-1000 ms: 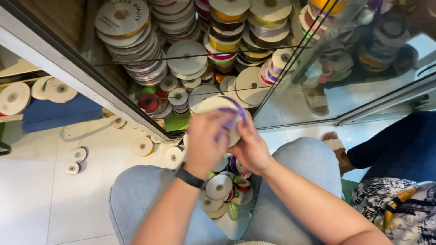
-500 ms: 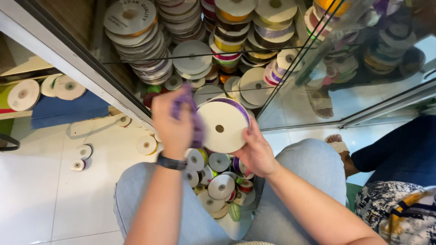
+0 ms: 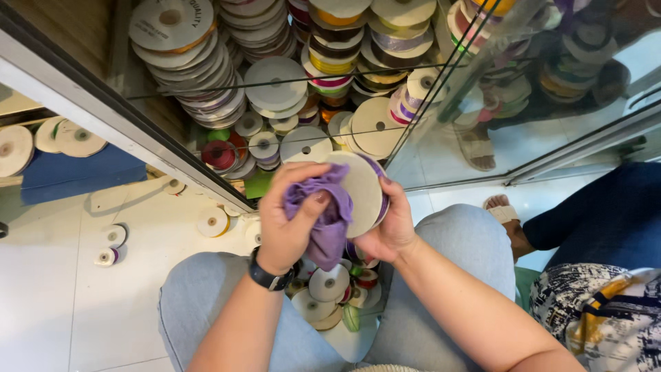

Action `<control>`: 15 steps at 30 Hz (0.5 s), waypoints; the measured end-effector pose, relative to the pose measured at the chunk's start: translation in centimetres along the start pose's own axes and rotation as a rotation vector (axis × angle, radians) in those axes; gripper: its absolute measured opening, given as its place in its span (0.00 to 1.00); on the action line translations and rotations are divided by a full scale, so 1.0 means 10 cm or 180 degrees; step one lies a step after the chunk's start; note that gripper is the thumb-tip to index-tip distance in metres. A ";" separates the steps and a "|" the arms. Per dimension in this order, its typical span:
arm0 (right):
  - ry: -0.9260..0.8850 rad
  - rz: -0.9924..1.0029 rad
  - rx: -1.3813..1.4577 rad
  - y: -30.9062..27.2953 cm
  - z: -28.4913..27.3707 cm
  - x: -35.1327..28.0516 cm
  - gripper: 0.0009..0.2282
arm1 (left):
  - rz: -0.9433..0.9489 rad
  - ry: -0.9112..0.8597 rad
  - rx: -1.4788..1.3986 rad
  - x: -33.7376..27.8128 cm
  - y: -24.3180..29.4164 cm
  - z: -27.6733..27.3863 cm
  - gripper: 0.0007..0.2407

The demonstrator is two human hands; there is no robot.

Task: The person sits on the floor and wipes multiple spools of ribbon with a purple cloth. They pick up each spool from a pile on their lap, wipe it, and place it back into the pile or onto the shelf.

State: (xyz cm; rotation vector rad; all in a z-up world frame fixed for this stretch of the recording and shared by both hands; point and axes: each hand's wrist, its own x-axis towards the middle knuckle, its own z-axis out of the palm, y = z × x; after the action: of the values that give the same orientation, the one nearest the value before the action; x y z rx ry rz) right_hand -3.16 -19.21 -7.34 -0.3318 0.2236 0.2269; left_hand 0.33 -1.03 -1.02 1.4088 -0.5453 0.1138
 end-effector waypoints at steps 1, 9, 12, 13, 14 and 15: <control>0.0065 -0.0108 0.0018 -0.02 0.14 -0.05 0.25 | 0.0133 0.0162 0.0425 0.01 0.07 -0.03 0.14; 0.0196 -0.0026 -0.0258 0.13 -0.05 -0.06 0.21 | 0.0666 -0.0038 0.1823 -0.18 -0.21 0.16 0.14; 0.0533 -0.0239 -0.0358 -0.11 0.06 -0.08 0.22 | 0.1214 -0.0475 0.2011 -0.29 -0.16 0.36 0.16; 0.0446 -0.0280 -0.0306 -0.20 0.25 -0.11 0.24 | 0.1341 -0.0673 0.1959 -0.26 -0.14 0.36 0.14; 0.0364 -0.0304 -0.0245 -0.26 0.43 -0.15 0.26 | 0.1450 -0.0871 0.1915 -0.25 -0.13 0.35 0.12; 0.0373 -0.0301 -0.0248 -0.28 0.47 -0.15 0.26 | 0.1443 -0.0868 0.1910 -0.18 -0.15 0.26 0.12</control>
State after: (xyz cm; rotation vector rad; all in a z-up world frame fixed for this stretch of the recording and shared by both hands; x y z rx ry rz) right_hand -3.07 -20.45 -1.79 -0.4326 0.3144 0.1232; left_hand -1.36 -3.32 -2.98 1.8716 -1.1188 0.4854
